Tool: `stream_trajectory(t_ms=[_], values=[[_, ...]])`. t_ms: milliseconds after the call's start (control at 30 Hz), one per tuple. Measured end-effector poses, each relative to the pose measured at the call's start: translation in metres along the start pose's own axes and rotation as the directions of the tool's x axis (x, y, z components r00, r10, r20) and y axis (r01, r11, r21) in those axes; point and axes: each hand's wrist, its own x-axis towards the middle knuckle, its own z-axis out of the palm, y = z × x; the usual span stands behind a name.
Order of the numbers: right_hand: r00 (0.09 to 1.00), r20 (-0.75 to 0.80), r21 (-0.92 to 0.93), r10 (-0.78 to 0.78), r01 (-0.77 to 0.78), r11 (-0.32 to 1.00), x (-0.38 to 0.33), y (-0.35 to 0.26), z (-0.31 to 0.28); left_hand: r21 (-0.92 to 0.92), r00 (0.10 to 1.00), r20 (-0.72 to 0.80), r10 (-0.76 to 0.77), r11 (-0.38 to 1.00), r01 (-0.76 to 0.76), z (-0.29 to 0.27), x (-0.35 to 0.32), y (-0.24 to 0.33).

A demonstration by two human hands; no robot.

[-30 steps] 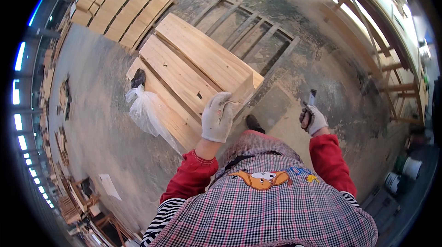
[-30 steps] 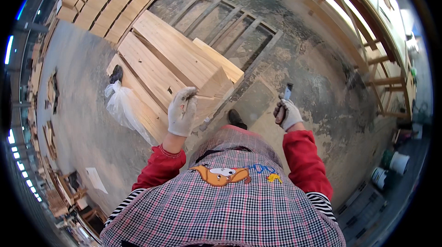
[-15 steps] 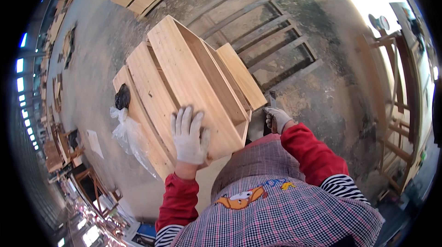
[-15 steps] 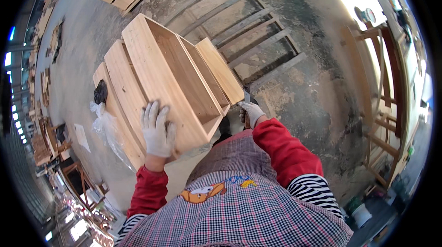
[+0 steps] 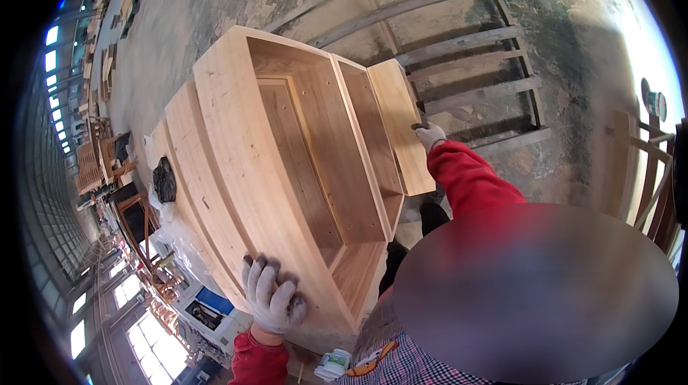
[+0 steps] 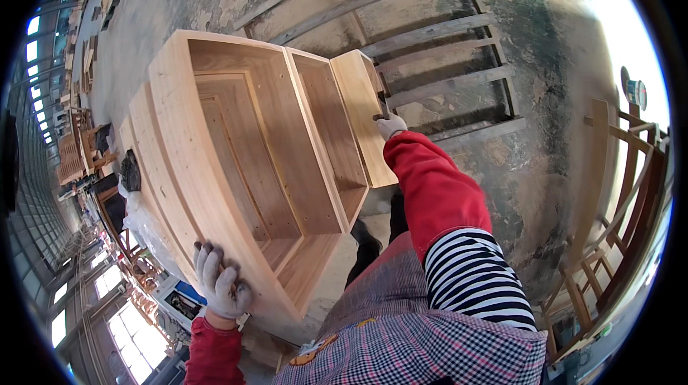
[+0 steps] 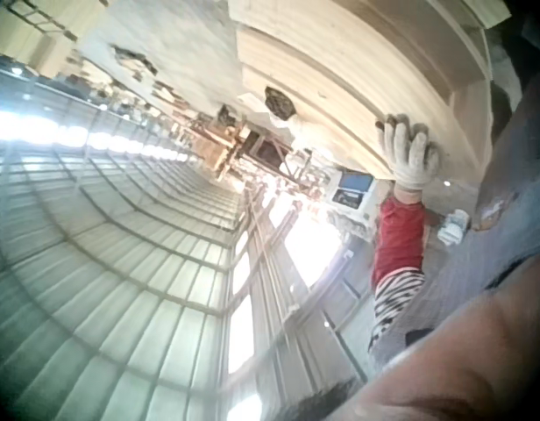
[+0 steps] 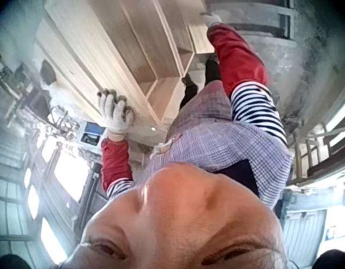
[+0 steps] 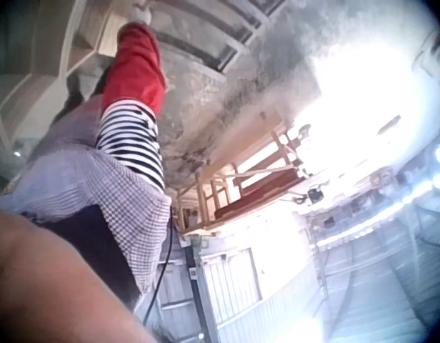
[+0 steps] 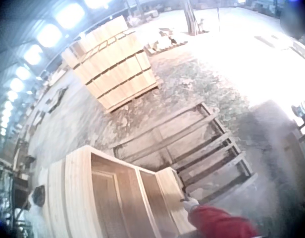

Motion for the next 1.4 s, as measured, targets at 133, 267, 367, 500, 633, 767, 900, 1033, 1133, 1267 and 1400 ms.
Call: stream_trajectory(t_ms=[133, 267, 367, 500, 633, 767, 900, 1033, 1133, 1267, 1400], values=[[0.985, 0.137, -0.108, 0.101, -0.086, 0.99, 0.004, -0.008, 0.024, 0.056, 0.997, 0.043, -0.065, 0.996, 0.063, -0.002, -0.015, 0.008], [0.986, 0.164, 0.015, -0.016, 0.014, 1.0, 0.044, 0.063, 0.019, 0.046, 0.999, 0.031, 0.044, 0.998, -0.045, 0.002, 0.007, -0.005], [0.97, 0.225, -0.038, 0.097, -0.091, 0.995, 0.021, 0.034, 0.005, 0.053, 1.0, 0.014, -0.009, 0.999, 0.008, 0.0, -0.005, 0.003], [0.992, 0.122, 0.215, 0.039, -0.065, 0.975, -0.011, 0.008, -0.056, 0.042, 1.0, 0.0, -0.02, 0.999, 0.02, -0.002, -0.001, 0.007], [0.992, 0.076, 0.286, 0.096, -0.114, 0.951, -0.052, -0.003, -0.14, 0.026, 1.0, 0.001, -0.018, 0.999, 0.018, -0.015, 0.01, 0.012], [1.0, 0.008, 0.123, 0.006, -0.007, 0.992, -0.101, -0.02, -0.211, -0.031, 0.998, -0.02, -0.067, 0.997, 0.066, -0.027, 0.006, 0.026], [0.882, 0.242, -0.817, -0.405, 0.41, 0.405, -0.149, -0.021, -0.27, -0.076, 0.993, -0.112, -0.046, 0.996, 0.037, -0.048, 0.002, 0.033], [0.992, -0.127, 0.147, -0.024, 0.043, 0.988, -0.255, -0.145, -0.255, -0.156, 0.967, -0.256, 0.011, 0.986, -0.052, -0.055, -0.01, 0.059], [0.98, -0.11, 0.333, -0.163, 0.191, 0.923, -0.307, -0.196, -0.272, -0.298, 0.932, -0.34, 0.125, 0.926, -0.233, -0.051, 0.013, 0.082], [0.843, -0.193, 0.315, -0.502, 0.538, 0.782, -0.411, -0.283, -0.27, -0.538, 0.899, -0.408, 0.16, 0.753, -0.378, -0.038, 0.023, 0.125], [0.655, -0.063, 0.314, -0.753, 0.729, 0.609, -0.494, -0.357, -0.252, -0.816, 0.901, -0.432, -0.029, 0.439, -0.377, -0.063, 0.012, 0.143]])
